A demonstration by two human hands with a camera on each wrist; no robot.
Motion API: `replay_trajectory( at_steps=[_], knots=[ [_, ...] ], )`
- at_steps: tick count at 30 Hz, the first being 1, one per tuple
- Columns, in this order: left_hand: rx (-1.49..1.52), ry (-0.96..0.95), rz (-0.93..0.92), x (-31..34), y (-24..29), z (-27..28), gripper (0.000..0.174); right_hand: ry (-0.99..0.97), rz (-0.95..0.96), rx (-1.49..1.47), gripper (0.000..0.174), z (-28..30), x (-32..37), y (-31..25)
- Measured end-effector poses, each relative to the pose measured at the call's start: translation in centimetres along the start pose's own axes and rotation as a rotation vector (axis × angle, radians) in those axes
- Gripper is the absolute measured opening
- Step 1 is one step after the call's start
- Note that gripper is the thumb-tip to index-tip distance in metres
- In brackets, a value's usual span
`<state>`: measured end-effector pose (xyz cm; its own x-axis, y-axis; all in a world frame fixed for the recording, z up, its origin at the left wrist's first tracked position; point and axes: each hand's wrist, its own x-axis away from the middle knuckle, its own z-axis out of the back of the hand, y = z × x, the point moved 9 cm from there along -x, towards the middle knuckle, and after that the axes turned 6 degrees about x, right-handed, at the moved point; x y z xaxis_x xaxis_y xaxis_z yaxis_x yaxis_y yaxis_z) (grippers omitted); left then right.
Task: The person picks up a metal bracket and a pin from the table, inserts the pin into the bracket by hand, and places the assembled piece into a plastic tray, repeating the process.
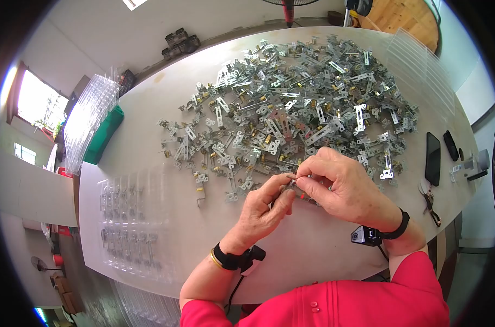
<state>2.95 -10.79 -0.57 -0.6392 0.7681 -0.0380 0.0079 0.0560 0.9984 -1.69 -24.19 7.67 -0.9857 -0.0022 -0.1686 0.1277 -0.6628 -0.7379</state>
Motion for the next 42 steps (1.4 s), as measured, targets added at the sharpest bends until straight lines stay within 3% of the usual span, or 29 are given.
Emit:
replay_trajectory(
  at_steps=[2, 7, 9, 10, 13, 17, 34, 42],
  knots=[
    [-0.062, -0.002, -0.035, 0.0, 0.5, -0.2, 0.029, 0.029, 0.03, 0.051, 0.01, 0.1, 0.0, -0.2],
    [-0.102, 0.0, -0.086, 0.0, 1.1, -0.2, 0.026, 0.191, 0.052, -0.138, 0.005, 1.5, -0.1, -0.4],
    [0.259, 0.067, 0.104, 0.0, -0.1, 1.0, 0.03, 0.173, -0.025, -0.207, 0.005, 1.6, -0.1, 0.2],
    [0.301, 0.151, 0.085, 0.0, -0.6, 1.7, 0.035, 0.153, -0.102, -0.276, 0.005, 1.5, -0.1, 0.7],
    [0.517, 0.16, 0.016, -0.5, -0.2, 2.5, 0.037, 0.063, -0.161, -0.201, 0.006, 1.1, 0.0, 0.6],
    [0.582, 0.164, 0.011, -0.6, -0.1, 2.4, 0.04, 0.032, -0.126, -0.157, 0.008, 0.2, -0.1, 0.6],
    [0.379, 0.143, -0.027, -0.2, -0.3, 2.4, 0.037, 0.045, -0.06, 0.024, 0.011, 0.4, -0.2, -0.1],
    [0.292, 0.141, -0.031, -0.2, 0.0, 2.6, 0.036, 0.023, -0.063, -0.037, 0.01, 0.2, -0.3, 0.3]
  ],
)
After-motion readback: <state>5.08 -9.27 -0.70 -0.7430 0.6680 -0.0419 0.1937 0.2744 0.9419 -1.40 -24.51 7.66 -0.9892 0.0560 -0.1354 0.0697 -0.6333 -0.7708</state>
